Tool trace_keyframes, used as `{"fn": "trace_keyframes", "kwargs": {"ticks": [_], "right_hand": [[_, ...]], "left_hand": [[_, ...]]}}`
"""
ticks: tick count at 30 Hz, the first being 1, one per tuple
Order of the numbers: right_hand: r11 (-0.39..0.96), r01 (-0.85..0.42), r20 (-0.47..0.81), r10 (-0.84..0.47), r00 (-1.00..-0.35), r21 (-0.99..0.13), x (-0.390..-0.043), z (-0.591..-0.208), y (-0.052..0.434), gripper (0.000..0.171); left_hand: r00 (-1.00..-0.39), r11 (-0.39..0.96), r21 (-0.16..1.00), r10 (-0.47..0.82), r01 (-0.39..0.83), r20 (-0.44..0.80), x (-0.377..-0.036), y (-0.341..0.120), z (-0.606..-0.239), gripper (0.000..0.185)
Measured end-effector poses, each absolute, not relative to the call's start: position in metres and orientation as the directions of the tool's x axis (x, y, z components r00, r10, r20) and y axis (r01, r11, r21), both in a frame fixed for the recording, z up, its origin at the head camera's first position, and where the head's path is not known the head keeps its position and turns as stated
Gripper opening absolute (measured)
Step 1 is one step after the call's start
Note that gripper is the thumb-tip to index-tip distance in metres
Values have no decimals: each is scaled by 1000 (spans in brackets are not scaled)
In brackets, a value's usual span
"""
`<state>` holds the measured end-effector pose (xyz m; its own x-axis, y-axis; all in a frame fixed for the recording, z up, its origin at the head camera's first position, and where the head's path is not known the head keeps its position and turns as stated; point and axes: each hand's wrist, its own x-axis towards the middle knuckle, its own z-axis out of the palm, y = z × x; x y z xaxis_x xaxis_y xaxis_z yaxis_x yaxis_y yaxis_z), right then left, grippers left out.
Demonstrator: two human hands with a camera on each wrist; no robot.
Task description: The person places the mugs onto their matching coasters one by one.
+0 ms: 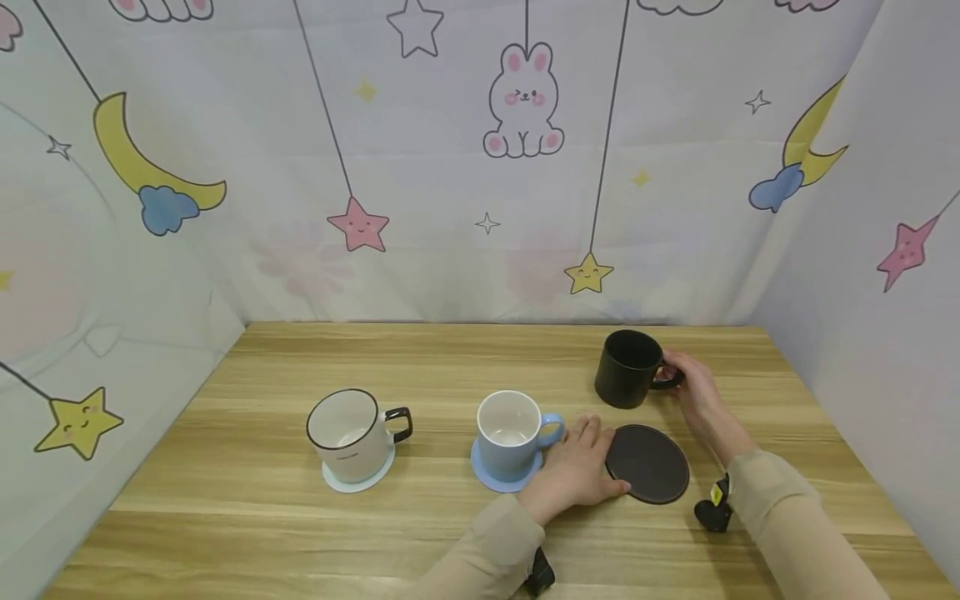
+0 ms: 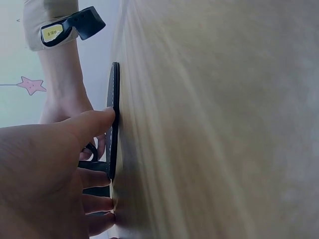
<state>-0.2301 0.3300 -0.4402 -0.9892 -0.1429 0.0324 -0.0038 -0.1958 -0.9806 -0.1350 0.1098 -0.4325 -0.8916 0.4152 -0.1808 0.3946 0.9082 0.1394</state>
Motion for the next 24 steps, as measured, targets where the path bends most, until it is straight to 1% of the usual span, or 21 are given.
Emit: {"fn": "trace_keyframes", "kwargs": {"ticks": [4,14,24], "right_hand": [[-233,-7,44,-156,-987,-973,-230,-441,330,33],[-264,16,26,-155,-988,-964,-229,-440,330,33],[-348,25,32,-159,-987,-937,-228,-442,331,38]], "left_hand": [[-892,908,145,415,393,-182,-136,110,-434,78],[-895,913,132,405,385,-187,-136,110,-432,77],[-891,908,142,415,394,-186,-135,109,-431,77]]}}
